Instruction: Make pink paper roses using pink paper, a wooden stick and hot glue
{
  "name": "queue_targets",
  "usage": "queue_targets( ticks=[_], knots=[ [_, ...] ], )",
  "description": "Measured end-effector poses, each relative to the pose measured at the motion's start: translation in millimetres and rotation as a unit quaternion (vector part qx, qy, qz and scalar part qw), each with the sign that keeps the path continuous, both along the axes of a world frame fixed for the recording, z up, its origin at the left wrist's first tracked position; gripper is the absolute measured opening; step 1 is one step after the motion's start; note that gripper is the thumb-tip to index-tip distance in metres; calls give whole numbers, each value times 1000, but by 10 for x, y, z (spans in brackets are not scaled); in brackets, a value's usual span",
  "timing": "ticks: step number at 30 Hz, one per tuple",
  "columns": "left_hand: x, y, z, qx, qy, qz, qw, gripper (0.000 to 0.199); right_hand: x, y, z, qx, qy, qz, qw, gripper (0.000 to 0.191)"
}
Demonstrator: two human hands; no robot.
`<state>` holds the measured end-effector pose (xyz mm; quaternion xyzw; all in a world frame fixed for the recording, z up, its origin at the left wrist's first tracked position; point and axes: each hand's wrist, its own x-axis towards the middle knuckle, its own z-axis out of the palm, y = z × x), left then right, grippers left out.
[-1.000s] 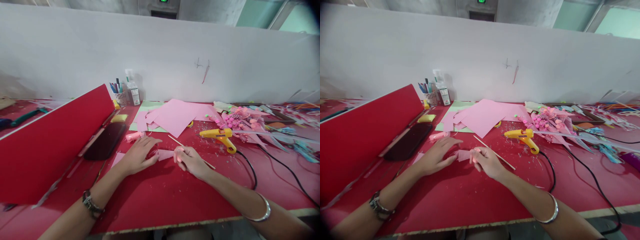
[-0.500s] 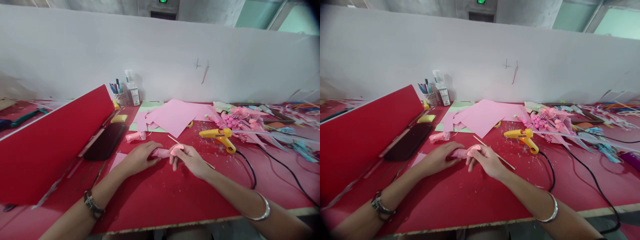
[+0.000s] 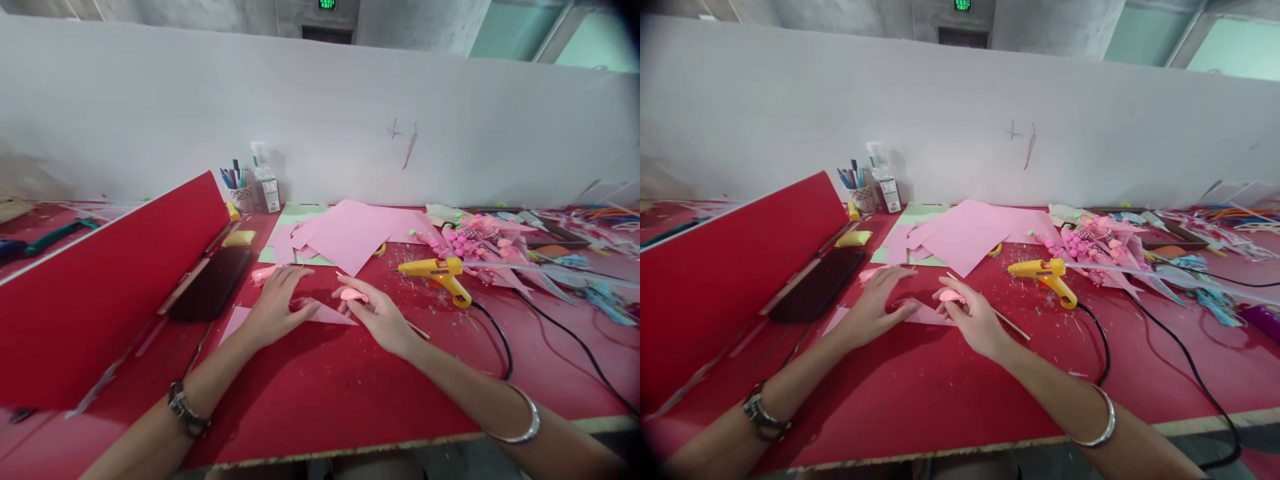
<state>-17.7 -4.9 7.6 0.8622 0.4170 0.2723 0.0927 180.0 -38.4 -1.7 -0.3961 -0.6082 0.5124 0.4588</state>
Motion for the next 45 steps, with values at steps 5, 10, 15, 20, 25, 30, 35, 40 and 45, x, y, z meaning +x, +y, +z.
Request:
queue_targets(
  ticks=[5,10,15,20,25,30,35,40,45],
  knots=[
    [80,-107,41,167,53,-112,978,43,6,-72,-20,119,-120,55,984,18],
    [144,-170,52,262,104,-200,938,27,-11,-105,-7,230,-255,42,938,10],
    [158,-165,32,219,82,-193,953,10,-26,-120,23,252,-267,33,930,7],
    [180,-185,3,59,5,-145,988,14,-30,-143,41,213,-199,0,957,15],
    [168,-216,30,-49,-10,-139,989,23,-25,-154,63,226,-207,14,952,12],
    [181,-235,80,-129,15,-146,981,21,-7,-142,59,261,-238,75,932,12],
    [178,-213,98,-209,-21,-182,961,21,-8,-150,25,278,-262,92,920,10],
    [169,-206,122,-227,-33,-228,946,23,-8,-167,31,281,-274,96,915,11],
    [142,-203,167,-251,-63,-233,937,26,6,-171,78,253,-216,57,941,7]
  ],
)
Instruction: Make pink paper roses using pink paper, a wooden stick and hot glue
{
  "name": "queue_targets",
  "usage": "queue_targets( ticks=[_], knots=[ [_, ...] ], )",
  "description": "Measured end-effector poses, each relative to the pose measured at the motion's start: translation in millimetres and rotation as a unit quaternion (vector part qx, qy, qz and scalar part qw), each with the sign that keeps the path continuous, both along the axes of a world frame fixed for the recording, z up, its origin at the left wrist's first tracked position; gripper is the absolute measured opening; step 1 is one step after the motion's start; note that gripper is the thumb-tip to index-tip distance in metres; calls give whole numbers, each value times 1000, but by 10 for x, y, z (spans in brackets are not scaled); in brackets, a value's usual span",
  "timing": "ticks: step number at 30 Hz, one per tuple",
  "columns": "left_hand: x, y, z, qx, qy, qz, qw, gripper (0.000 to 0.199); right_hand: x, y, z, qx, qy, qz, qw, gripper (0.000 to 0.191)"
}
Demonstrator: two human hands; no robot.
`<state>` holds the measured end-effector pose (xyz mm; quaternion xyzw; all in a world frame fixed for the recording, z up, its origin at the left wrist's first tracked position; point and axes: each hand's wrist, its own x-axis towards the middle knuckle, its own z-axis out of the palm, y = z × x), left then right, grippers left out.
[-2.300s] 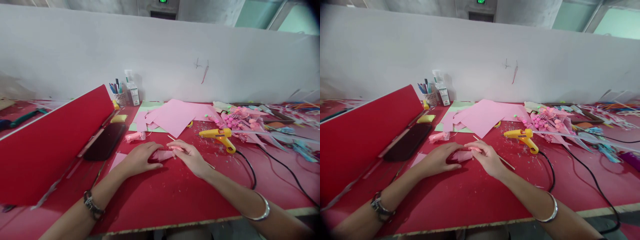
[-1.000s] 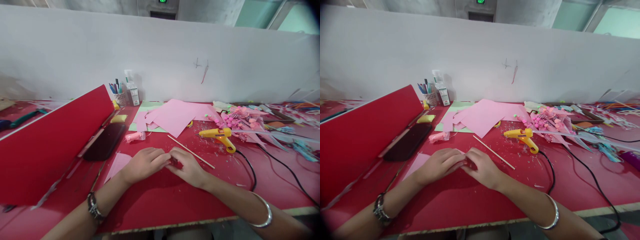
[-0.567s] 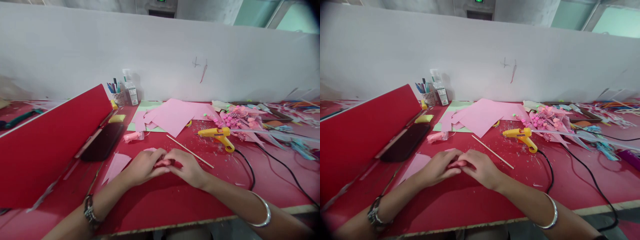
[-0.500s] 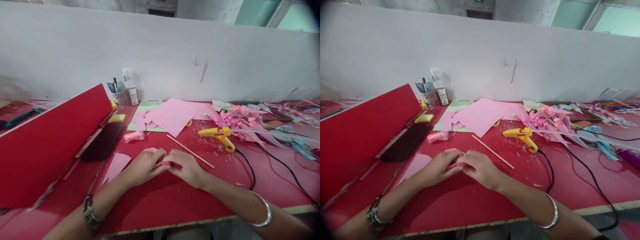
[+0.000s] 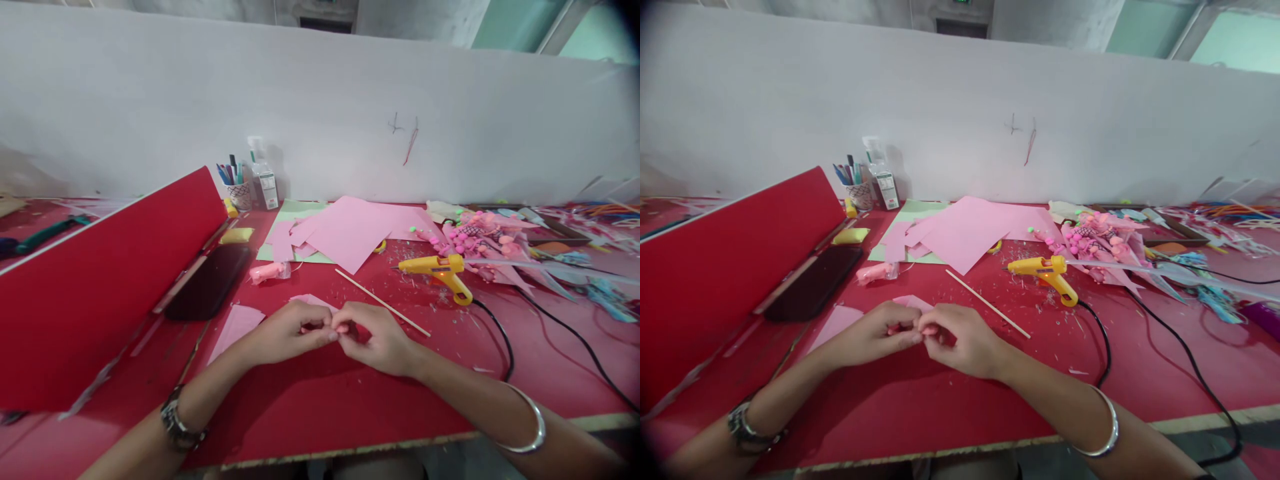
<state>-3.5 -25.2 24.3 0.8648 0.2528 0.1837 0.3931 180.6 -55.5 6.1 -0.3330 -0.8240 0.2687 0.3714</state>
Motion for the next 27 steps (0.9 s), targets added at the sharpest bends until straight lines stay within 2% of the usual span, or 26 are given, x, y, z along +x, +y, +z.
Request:
queue_targets(
  ticks=[4,7,10,13,17,19,22,24,27],
  knots=[
    [-77,39,-9,-27,-32,67,997,27,29,41,19,-79,128,-96,984,9],
    [-104,65,-44,-40,-80,128,988,20,36,91,4,-127,183,-113,968,17],
    [-82,71,-65,-50,-126,170,976,13,32,124,-28,-150,178,-107,967,18],
    [-67,76,-63,-50,-163,202,964,17,35,147,-52,-138,158,-92,973,17],
    [-107,97,-58,25,-192,220,956,31,43,189,-67,-124,162,-105,973,18],
    [-121,100,-60,47,-180,237,953,34,38,208,-79,-158,193,-116,962,15],
    [-105,92,-63,43,-163,281,945,28,24,215,-101,-237,222,-71,943,16],
    [-82,89,-68,25,-192,292,937,18,18,207,-112,-276,217,-37,936,23],
    [-62,100,-80,-7,-246,289,925,15,24,195,-110,-279,210,-24,937,29]
  ],
)
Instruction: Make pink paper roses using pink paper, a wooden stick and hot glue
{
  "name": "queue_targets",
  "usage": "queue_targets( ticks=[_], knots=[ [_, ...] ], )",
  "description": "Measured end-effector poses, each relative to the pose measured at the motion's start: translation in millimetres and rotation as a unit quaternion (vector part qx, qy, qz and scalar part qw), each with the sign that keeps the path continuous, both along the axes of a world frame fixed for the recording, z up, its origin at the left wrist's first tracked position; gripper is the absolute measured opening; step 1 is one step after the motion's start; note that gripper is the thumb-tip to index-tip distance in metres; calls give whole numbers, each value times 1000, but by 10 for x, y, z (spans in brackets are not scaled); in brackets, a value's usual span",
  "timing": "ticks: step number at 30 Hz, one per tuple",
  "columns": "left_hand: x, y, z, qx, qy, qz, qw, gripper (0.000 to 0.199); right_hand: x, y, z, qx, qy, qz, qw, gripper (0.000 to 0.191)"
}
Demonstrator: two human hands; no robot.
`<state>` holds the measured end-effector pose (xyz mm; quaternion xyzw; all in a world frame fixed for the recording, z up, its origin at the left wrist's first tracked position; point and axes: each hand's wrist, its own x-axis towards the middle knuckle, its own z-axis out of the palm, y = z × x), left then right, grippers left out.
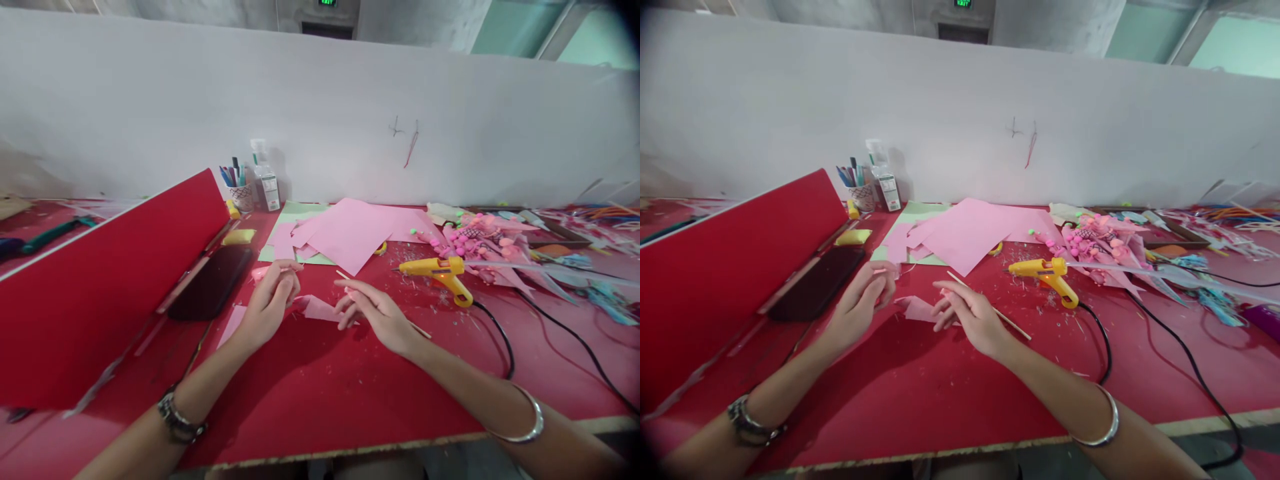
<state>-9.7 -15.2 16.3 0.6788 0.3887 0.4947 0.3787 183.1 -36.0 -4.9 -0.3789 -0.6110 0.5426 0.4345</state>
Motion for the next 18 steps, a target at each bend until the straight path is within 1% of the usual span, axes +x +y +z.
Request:
queue_targets(
  ticks=[3,7,11,13,16,18],
  knots=[
    [-7,21,-15,-2,-30,-6,1000,19,19,-5,19,18,-7,0,1000,23],
    [-28,38,-27,8,-23,-11,1000,28,30,-23,45,-17,-32,-3,999,14],
    [-30,41,-24,19,-8,2,1000,27,30,-39,55,-28,-35,-29,999,18],
    [-27,40,-22,25,-10,7,1000,27,35,-35,55,-30,-21,-21,999,19],
    [-23,34,-24,24,-22,15,999,27,43,-11,46,-36,-1,4,999,32],
    [-26,25,-26,17,-28,15,999,20,47,14,38,-17,-10,4,1000,32]
  ],
)
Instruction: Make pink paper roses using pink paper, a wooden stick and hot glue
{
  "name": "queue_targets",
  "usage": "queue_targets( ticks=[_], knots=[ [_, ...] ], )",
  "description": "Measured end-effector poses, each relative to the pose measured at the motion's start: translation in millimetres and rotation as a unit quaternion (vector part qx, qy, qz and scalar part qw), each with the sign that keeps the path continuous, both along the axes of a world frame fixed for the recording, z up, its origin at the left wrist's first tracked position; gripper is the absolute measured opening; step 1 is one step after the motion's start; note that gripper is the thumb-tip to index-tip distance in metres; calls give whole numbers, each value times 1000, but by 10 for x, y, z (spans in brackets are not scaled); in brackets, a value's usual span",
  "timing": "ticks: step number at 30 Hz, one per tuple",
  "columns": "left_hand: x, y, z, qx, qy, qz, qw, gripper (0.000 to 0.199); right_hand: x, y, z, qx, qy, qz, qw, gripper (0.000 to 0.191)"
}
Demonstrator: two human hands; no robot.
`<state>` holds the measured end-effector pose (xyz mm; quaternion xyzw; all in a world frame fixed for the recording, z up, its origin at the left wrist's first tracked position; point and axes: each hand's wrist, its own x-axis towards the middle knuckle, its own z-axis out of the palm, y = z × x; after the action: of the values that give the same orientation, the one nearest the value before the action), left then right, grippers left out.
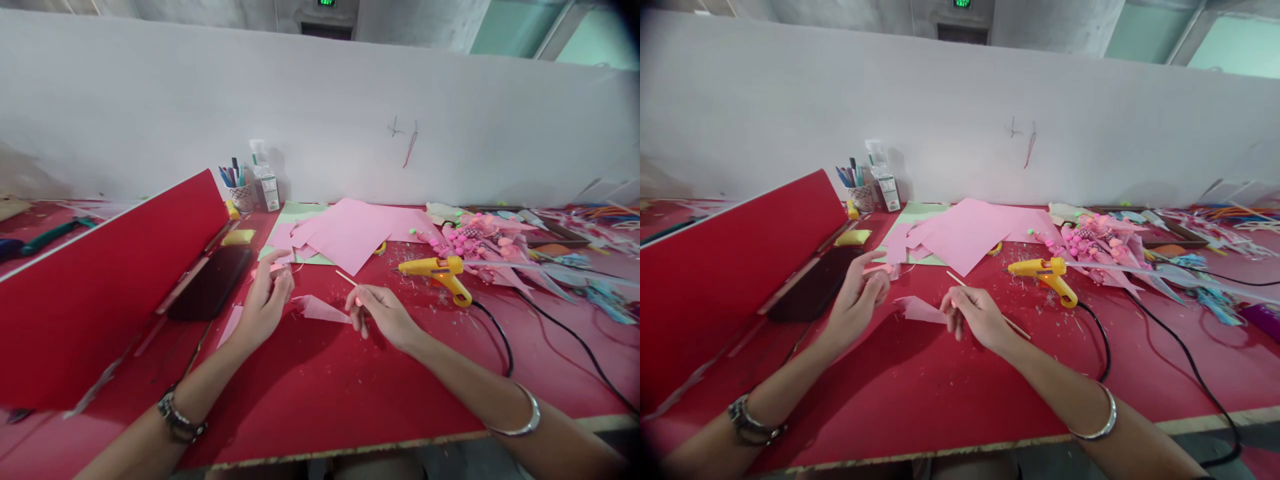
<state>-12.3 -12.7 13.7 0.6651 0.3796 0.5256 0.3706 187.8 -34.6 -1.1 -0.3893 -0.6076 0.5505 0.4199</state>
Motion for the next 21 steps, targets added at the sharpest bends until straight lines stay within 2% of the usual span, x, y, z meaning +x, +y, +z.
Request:
queue_targets(
  ticks=[3,5,8,10,13,16,19,21],
  knots=[
    [-4,-17,4,-6,12,-13,1000,24,4,32,-9,62,-38,-30,997,19],
    [-1,-21,10,0,22,-12,1000,29,4,34,-8,90,-82,-45,992,21],
    [8,-5,9,15,19,0,1000,21,-12,-10,-1,111,-178,-43,977,25],
    [13,16,-3,15,5,-4,1000,17,-33,-57,-3,145,-254,-25,956,30],
    [16,44,-30,18,-28,-19,999,24,-63,-107,-22,206,-365,15,908,42],
    [22,53,-42,35,-35,-15,999,28,-64,-104,-40,228,-429,28,874,30],
    [32,50,-31,38,-34,-5,999,28,-41,-77,-36,215,-438,11,873,25],
    [31,47,-14,37,-41,5,998,27,-22,-54,-26,194,-419,0,887,24]
  ],
)
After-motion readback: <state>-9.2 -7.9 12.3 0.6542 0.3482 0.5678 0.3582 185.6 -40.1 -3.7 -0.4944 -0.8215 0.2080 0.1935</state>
